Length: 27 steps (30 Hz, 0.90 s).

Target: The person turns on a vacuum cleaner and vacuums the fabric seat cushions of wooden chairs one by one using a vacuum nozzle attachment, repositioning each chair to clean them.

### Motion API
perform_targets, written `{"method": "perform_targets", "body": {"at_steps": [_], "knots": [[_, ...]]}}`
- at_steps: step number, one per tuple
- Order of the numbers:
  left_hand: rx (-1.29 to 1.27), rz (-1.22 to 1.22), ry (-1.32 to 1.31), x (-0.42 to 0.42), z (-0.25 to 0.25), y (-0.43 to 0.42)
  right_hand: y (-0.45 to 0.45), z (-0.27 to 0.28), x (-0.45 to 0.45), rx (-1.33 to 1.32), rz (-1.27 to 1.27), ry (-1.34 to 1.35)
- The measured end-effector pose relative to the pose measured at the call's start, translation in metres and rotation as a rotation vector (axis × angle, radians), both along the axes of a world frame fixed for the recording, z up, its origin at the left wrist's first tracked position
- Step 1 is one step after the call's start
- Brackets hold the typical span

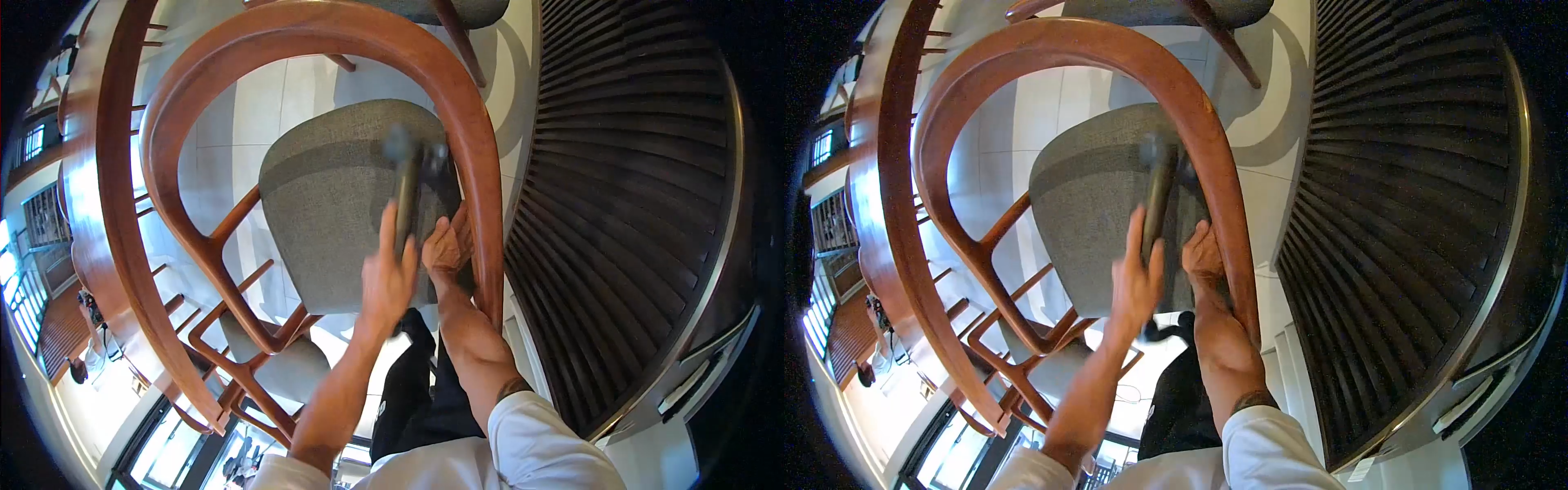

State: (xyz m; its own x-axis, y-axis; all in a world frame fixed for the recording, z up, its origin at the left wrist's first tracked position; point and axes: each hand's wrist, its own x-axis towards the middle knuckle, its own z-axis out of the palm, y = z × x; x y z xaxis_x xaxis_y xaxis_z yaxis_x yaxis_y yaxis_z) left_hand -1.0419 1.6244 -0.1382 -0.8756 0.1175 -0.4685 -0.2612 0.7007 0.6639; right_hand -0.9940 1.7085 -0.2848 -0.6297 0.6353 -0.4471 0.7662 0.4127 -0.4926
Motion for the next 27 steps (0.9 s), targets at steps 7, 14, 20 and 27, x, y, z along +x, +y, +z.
{"method": "perform_targets", "body": {"at_steps": [7, 14, 20, 27], "knots": [[-0.041, 0.067, 0.009, 0.092, 0.01, -0.051, 0.007, 0.01, 0.003, -0.171, -0.115, 0.113], [-0.032, 0.135, 0.078, 0.016, -0.007, -0.062, -0.006, -0.02, 0.017, 0.118, -0.003, 0.019], [-0.075, 0.203, 0.02, 0.276, 0.011, -0.148, -0.016, -0.022, 0.048, 0.281, 0.276, 0.128], [0.014, 0.383, 0.082, 0.09, -0.017, -0.132, -0.022, -0.028, 0.073, 0.434, 0.401, 0.195]]}}
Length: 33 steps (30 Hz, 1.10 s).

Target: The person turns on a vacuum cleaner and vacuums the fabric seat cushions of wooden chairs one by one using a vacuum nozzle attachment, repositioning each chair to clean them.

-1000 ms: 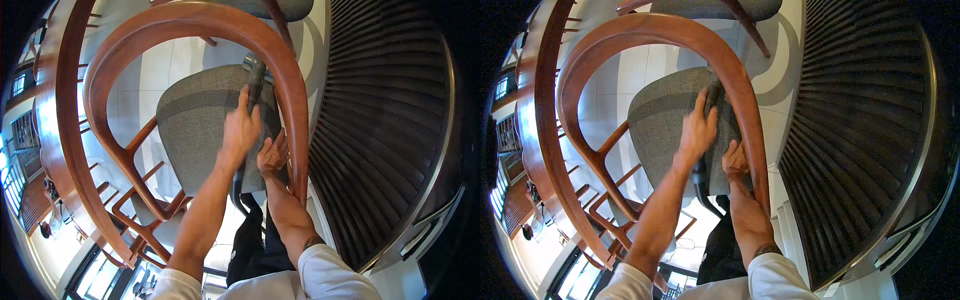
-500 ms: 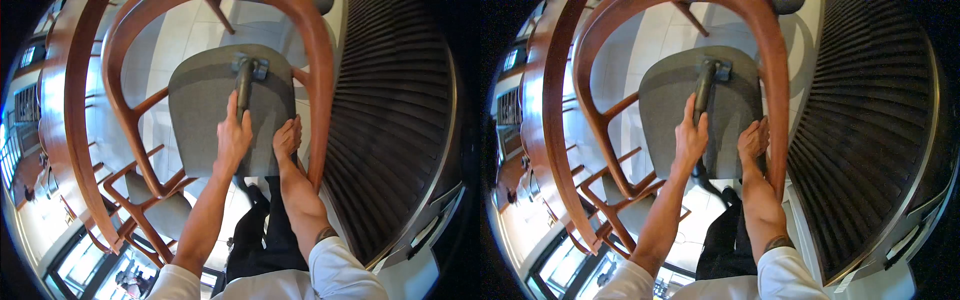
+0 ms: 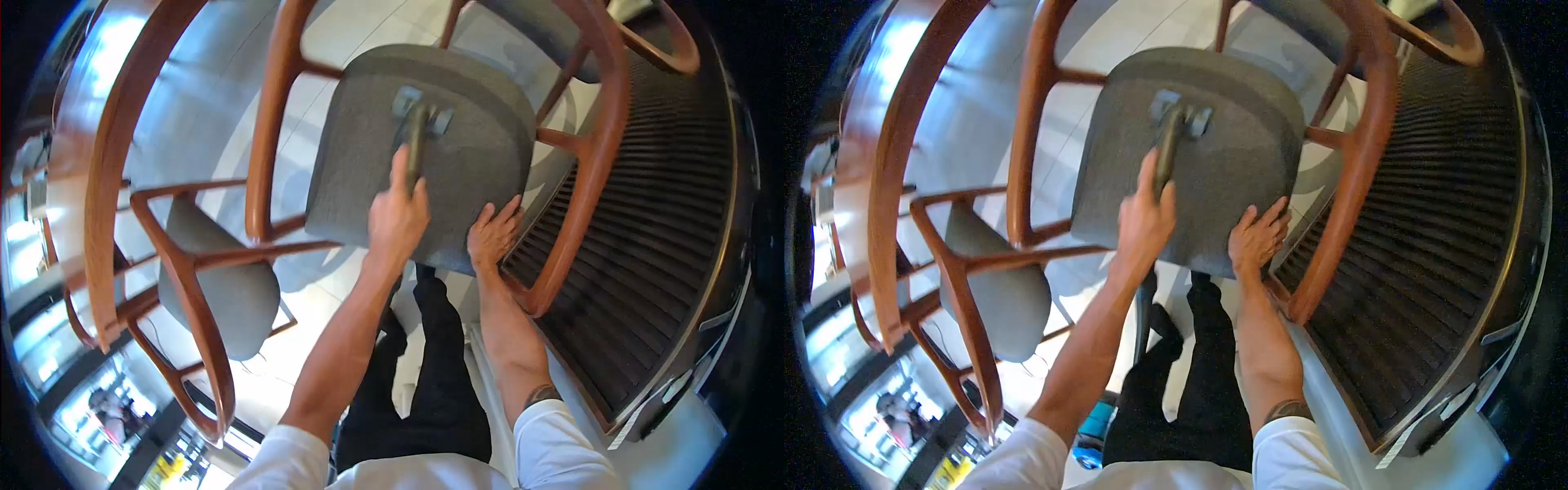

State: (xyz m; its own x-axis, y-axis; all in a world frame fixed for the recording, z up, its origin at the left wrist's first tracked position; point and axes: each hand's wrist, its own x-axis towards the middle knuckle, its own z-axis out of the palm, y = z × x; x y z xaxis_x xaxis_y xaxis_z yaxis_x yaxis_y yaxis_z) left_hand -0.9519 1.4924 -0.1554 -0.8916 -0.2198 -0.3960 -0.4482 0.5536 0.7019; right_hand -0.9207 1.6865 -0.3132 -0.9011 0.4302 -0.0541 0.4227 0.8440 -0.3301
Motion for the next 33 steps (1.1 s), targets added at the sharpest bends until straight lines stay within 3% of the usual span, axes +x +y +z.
{"method": "perform_targets", "body": {"at_steps": [3, 5, 7, 9, 10, 12, 16, 17, 19, 20, 23, 26, 30, 32, 33], "knots": [[-0.036, 0.046, 0.105, 0.074, -0.021, 0.002, -0.003, 0.004, -0.005, 0.041, -0.034, -0.138], [-0.029, 0.049, 0.165, 0.181, -0.019, 0.001, -0.016, 0.01, -0.015, 0.13, 0.049, -0.075], [0.033, 0.11, 0.008, 0.236, 0.007, -0.01, -0.035, 0.032, -0.027, 0.17, 0.152, -0.256], [0.029, 0.16, 0.064, 0.229, -0.005, -0.016, -0.05, 0.015, -0.025, 0.174, 0.148, -0.195], [0.019, 0.188, 0.154, 0.204, -0.011, -0.025, -0.057, 0.017, -0.028, 0.165, 0.127, -0.182], [0.089, 0.332, 0.059, 0.129, -0.008, -0.049, -0.058, 0.017, -0.03, 0.165, 0.115, -0.177], [-0.005, 0.382, 0.275, 0.023, -0.042, -0.103, -0.063, 0.009, -0.028, 0.204, 0.109, -0.185], [-0.012, 0.394, 0.269, 0.022, -0.04, -0.112, -0.061, 0.008, -0.028, 0.21, 0.111, -0.164], [0.174, 0.549, 0.004, 0.021, -0.033, -0.127, -0.058, 0.012, -0.027, 0.226, 0.124, -0.133], [0.003, 0.544, 0.221, 0.056, -0.076, -0.12, -0.06, 0.014, -0.029, 0.245, 0.099, -0.145], [0.196, 0.776, 0.105, 0.15, -0.043, -0.082, -0.056, 0.0, -0.031, 0.309, 0.062, -0.168], [0.07, 0.615, 0.115, 0.205, -0.015, -0.033, -0.059, -0.004, -0.026, 0.29, 0.085, -0.089], [0.113, 0.695, 0.093, 0.248, -0.018, 0.017, -0.057, -0.004, -0.03, 0.307, 0.062, -0.081], [0.458, 1.052, -0.146, 0.25, -0.012, 0.012, -0.055, -0.01, -0.027, 0.32, 0.068, -0.082], [0.569, 1.111, -0.06, 0.244, -0.017, 0.001, -0.054, -0.013, -0.028, 0.317, 0.074, -0.038]]}}
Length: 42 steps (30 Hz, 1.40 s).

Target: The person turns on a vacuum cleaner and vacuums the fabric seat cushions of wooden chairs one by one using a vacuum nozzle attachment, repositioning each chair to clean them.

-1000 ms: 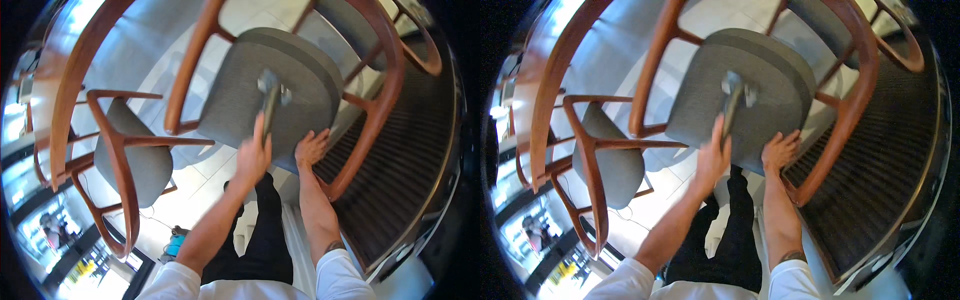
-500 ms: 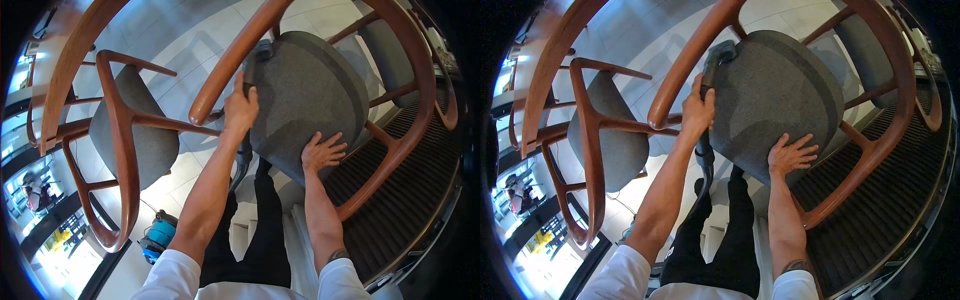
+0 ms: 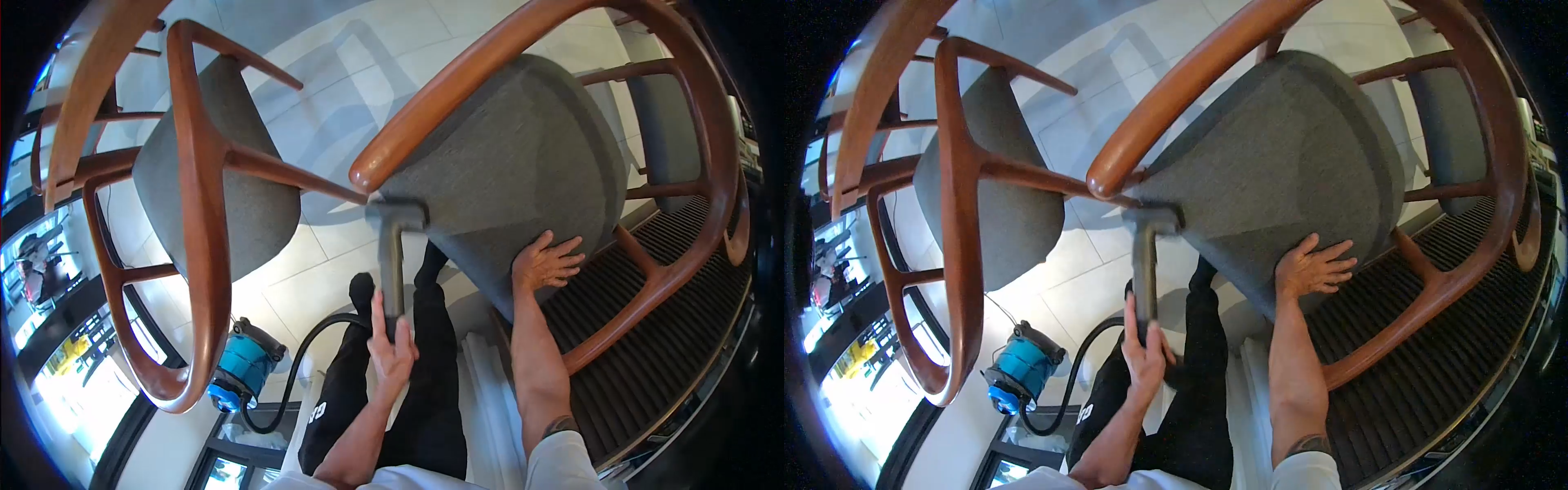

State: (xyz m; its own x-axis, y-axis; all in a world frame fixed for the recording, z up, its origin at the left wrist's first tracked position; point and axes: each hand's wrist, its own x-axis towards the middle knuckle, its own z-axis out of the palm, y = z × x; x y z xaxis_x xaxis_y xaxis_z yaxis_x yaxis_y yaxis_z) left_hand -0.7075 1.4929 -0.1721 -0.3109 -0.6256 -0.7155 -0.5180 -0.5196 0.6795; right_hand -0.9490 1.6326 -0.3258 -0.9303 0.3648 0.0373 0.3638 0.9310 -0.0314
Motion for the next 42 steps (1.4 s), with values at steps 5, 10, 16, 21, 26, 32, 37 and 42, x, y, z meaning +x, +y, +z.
{"method": "perform_targets", "body": {"at_steps": [5, 10, 16, 21, 26, 32, 37, 42], "knots": [[0.038, 0.115, 0.181, -0.005, -0.037, 0.001, 0.004, -0.007, -0.004, 0.035, -0.003, 0.061], [-0.35, -0.48, 0.067, 0.019, -0.017, 0.027, 0.001, -0.004, -0.002, 0.037, -0.003, 0.016], [-0.496, -0.787, 0.419, -0.123, -0.027, -0.026, -0.004, 0.007, 0.005, 0.018, -0.042, -0.006], [-0.505, -0.951, 0.214, -0.094, -0.01, -0.024, 0.005, 0.021, 0.003, -0.093, 0.043, -0.062], [-0.434, -1.094, 0.032, -0.08, 0.022, -0.023, 0.058, 0.027, 0.006, -0.248, -0.02, -0.032], [-0.594, -1.235, 0.2, -0.318, 0.01, 0.039, 0.054, 0.026, 0.0, -0.339, -0.237, -0.16], [-0.613, -1.304, 0.189, -0.422, -0.006, 0.079, 0.06, 0.024, 0.002, -0.393, -0.246, -0.155], [-0.484, -1.377, 0.091, -0.281, 0.033, 0.047, 0.059, 0.036, -0.002, -0.462, -0.256, -0.209]]}}
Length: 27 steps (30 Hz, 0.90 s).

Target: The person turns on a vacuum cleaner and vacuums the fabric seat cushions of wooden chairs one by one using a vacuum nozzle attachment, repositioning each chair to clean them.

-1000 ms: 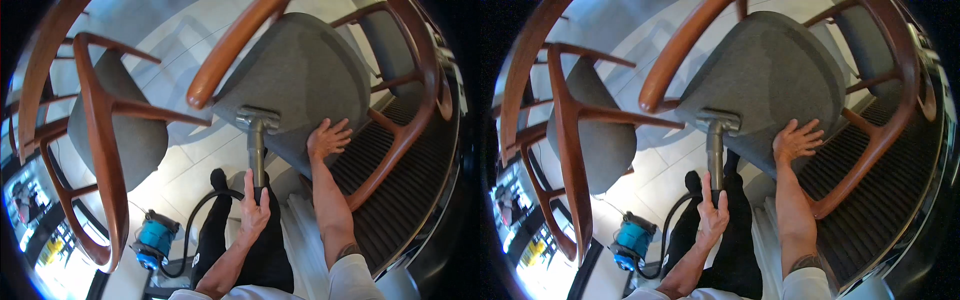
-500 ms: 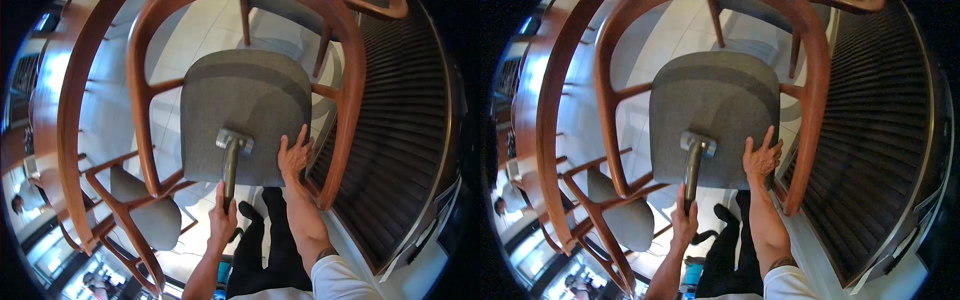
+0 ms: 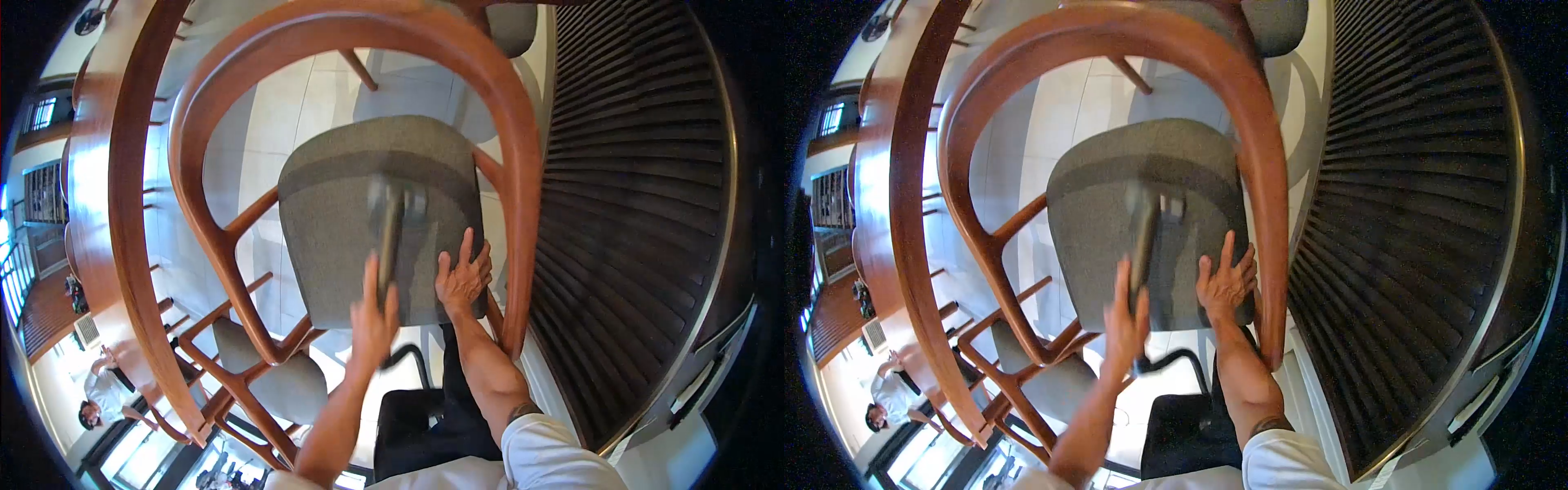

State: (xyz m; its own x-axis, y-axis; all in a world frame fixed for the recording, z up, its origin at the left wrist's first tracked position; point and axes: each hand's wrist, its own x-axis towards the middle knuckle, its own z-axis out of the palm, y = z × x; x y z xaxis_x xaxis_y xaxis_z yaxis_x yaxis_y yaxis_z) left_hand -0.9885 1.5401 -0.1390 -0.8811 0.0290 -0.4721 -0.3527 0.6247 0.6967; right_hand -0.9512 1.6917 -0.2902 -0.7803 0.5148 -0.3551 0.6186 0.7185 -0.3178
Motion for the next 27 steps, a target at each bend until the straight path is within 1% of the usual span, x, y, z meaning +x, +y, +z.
{"method": "perform_targets", "body": {"at_steps": [1, 2, 4, 6, 8, 11, 12, 13, 14, 15, 16, 17, 18, 19, 20, 21, 22, 23, 24, 25, 27], "knots": [[-0.063, -0.14, 0.339, 0.035, -0.009, -0.007, 0.002, -0.002, -0.008, 0.007, -0.018, 0.008], [-0.001, -0.021, -0.034, 0.054, 0.004, -0.005, 0.002, -0.005, -0.006, 0.029, -0.005, 0.045], [-0.076, -0.126, 0.263, 0.032, -0.002, 0.011, 0.0, -0.007, 0.007, 0.045, 0.027, 0.053], [-0.03, 0.003, -0.124, -0.023, 0.002, 0.032, -0.001, -0.011, 0.004, 0.073, 0.029, 0.064], [-0.071, -0.087, 0.067, -0.074, -0.015, 0.049, -0.001, -0.011, 0.002, 0.062, 0.014, 0.054], [-0.03, -0.022, -0.01, -0.081, -0.007, 0.06, 0.0, -0.005, 0.004, 0.064, 0.018, 0.075], [-0.025, -0.025, 0.008, -0.061, -0.01, 0.058, 0.001, -0.002, 0.003, 0.074, 0.021, 0.093], [0.004, -0.031, 0.149, -0.018, -0.025, 0.047, 0.001, 0.008, 0.004, 0.078, 0.011, 0.106], [0.037, -0.038, 0.288, 0.017, -0.029, 0.04, 0.002, 0.02, 0.009, -0.006, 0.013, 0.143], [0.056, -0.026, 0.232, 0.042, -0.02, 0.038, 0.004, 0.031, 0.021, -0.087, 0.017, 0.172], [0.075, -0.015, 0.171, 0.064, -0.012, 0.036, 0.006, 0.033, 0.049, -0.289, 0.103, 0.184], [0.134, 0.039, 0.048, 0.078, -0.004, 0.036, 0.003, 0.034, 0.08, -0.49, 0.191, 0.201], [0.19, 0.09, -0.074, 0.088, 0.004, 0.036, -0.006, 0.088, 0.096, -0.926, -0.033, 0.296], [0.225, 0.084, -0.037, 0.096, -0.002, 0.034, -0.019, 0.131, 0.104, -1.405, -0.37, 0.189], [0.26, 0.077, 0.0, 0.103, -0.007, 0.031, -0.038, 0.135, 0.134, -1.24, -0.276, 0.257], [0.295, 0.069, 0.036, 0.111, -0.013, 0.029, -0.054, 0.151, 0.145, -1.178, -0.299, 0.358], [0.377, 0.113, -0.135, 0.116, -0.009, 0.023, -0.057, 0.159, 0.158, -1.009, -0.22, 0.41], [0.381, 0.107, -0.144, 0.119, -0.008, 0.015, -0.063, 0.163, 0.168, -0.877, -0.209, 0.391], [0.236, -0.026, -0.089, 0.117, -0.01, 0.005, -0.069, 0.166, 0.176, -0.749, -0.197, 0.374], [0.089, -0.16, -0.023, 0.107, -0.013, -0.005, -0.073, 0.166, 0.182, -0.749, -0.202, 0.381], [-0.344, -0.359, 0.11, 0.064, -0.018, -0.011, -0.079, 0.167, 0.195, -0.581, -0.219, 0.363]]}}
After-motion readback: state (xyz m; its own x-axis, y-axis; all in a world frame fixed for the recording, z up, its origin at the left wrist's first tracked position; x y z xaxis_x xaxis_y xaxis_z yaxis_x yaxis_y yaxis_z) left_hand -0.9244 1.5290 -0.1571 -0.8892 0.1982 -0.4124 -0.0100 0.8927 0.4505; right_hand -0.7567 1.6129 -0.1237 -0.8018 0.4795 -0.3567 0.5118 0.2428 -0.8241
